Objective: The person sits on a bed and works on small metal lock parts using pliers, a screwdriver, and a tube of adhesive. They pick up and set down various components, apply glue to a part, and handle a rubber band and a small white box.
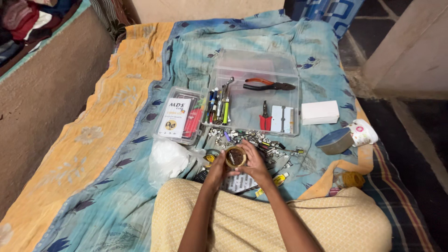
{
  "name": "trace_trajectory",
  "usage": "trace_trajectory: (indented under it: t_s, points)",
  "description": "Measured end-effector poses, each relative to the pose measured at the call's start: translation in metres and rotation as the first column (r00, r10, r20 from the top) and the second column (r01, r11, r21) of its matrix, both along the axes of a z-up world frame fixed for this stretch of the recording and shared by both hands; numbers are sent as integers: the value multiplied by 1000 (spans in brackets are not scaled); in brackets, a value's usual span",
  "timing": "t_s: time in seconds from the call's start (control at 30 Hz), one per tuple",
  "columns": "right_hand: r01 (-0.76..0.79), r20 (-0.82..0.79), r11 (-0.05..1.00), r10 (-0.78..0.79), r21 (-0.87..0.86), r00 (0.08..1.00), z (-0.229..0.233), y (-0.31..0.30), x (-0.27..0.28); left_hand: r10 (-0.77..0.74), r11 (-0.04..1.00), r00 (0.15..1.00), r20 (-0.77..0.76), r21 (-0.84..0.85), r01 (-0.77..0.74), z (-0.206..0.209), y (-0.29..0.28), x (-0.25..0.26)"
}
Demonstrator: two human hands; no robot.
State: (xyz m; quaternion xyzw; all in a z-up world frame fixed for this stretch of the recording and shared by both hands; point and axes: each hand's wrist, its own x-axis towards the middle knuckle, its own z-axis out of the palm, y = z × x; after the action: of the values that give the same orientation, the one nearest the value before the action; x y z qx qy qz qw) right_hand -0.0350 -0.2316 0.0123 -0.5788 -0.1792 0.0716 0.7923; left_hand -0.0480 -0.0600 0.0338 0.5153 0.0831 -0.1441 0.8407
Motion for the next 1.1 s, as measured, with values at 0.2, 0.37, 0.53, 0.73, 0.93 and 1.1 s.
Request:
trace_trajectory:
  t_s: [0.2, 0.37, 0.53, 0.73, 0.93, 1.1]
  points:
    - [7, 17, 989, -4, -149, 1000, 5, 3, -1, -53, 996, 998, 26, 79, 51, -5, 5, 2]
    - [280, 312, 790, -118, -546, 943, 5, 9, 2, -68, 994, 993, 95, 88, 59, -10, 4, -1]
    - [335, 296, 557, -162, -759, 941, 21, 15, -4, -10, 990, 999, 52, 144, 3, -11, 5, 0]
    - [467, 417, 269, -224, -842, 881, 38, 20, -14, -21, 975, 996, 87, 220, 2, -23, 7, 4]
    - [494, 424, 271, -279, -826, 862, 31, 32, -20, -19, 978, 1000, 17, 209, 15, -39, 16, 10]
    - [456, 362, 462, -281, -761, 889, 24, 30, -10, -48, 983, 999, -19, 176, 51, -29, 14, 6]
